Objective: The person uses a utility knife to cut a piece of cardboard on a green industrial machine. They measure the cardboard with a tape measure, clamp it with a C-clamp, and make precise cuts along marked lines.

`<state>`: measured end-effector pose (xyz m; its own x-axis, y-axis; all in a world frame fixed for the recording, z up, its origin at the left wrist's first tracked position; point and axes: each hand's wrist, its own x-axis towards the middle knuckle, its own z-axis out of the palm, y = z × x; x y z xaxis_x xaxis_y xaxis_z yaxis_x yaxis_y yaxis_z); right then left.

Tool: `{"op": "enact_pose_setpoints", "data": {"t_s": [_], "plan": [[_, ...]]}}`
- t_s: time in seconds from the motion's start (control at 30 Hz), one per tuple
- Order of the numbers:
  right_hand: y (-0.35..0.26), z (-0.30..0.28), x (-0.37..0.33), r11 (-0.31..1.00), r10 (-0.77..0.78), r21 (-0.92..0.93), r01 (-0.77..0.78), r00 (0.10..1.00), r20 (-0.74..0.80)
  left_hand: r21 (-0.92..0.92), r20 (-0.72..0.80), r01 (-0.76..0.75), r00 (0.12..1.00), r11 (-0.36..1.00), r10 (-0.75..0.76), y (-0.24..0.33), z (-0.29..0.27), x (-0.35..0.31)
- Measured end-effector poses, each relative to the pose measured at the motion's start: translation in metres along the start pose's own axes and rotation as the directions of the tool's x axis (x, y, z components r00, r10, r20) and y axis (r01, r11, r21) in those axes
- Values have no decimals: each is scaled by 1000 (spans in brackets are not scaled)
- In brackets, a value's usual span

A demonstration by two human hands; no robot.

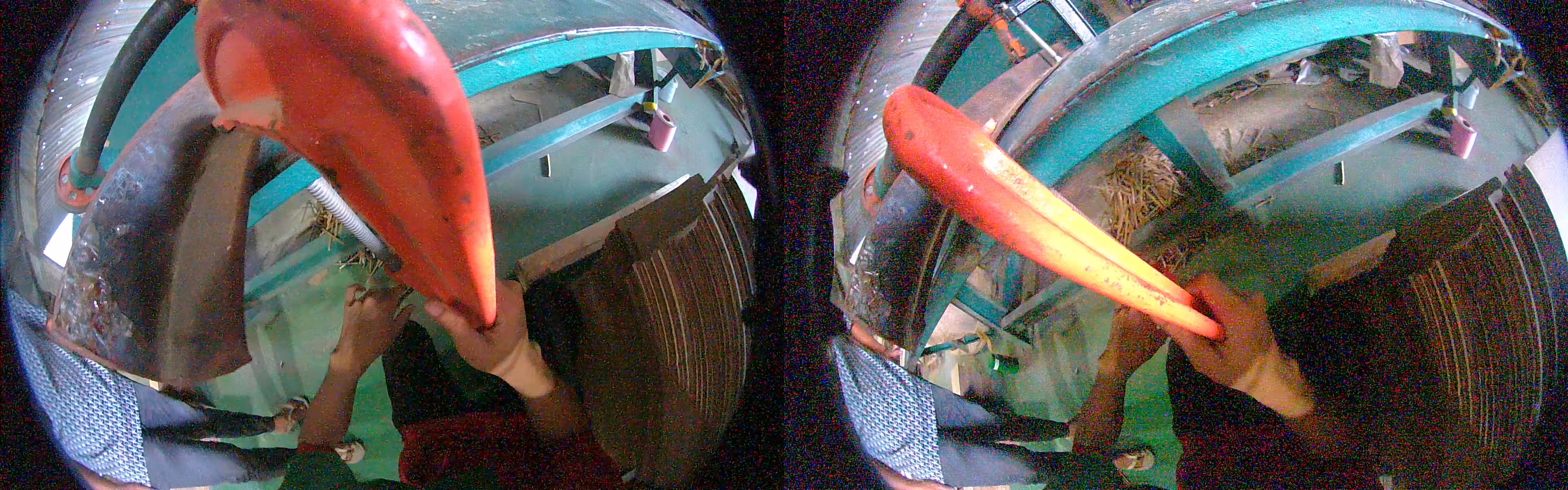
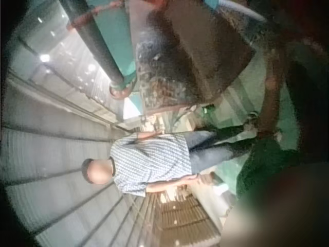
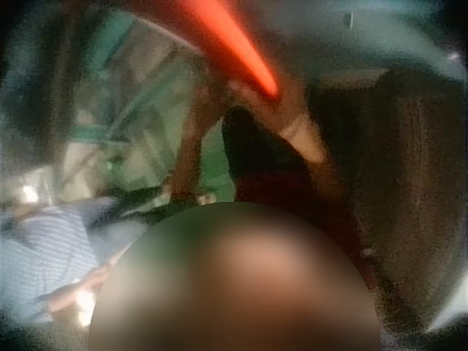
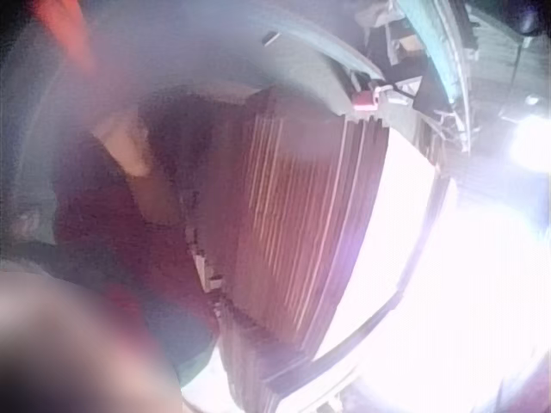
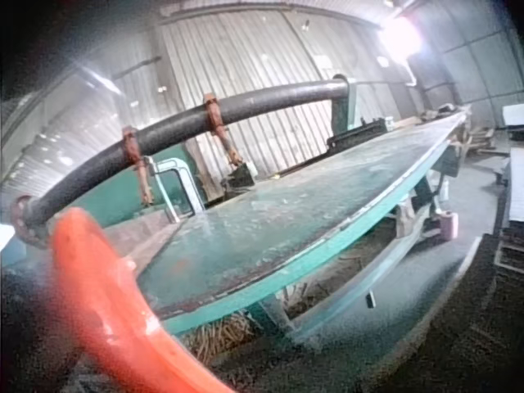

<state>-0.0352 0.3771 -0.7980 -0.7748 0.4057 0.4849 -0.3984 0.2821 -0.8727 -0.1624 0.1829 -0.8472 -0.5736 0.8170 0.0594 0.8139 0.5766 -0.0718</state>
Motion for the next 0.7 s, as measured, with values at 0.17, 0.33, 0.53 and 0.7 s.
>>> {"op": "enact_pose_setpoints", "data": {"t_s": [0.17,0.33,0.53,0.7], "plan": [[2,5,11,1000,-18,2,18,1000,6,-705,195,273,962,654,-192,16,12,-12],[4,24,33,1000,2,-28,-3,999,-35,-947,303,317,937,54,-175,-9,70,26],[4,21,41,999,-54,1,55,998,-12,-614,-178,72,958,-786,226,-25,107,58],[8,29,47,996,-44,75,45,999,-11,-258,-238,137,950,-956,200,-31,114,70]]}}
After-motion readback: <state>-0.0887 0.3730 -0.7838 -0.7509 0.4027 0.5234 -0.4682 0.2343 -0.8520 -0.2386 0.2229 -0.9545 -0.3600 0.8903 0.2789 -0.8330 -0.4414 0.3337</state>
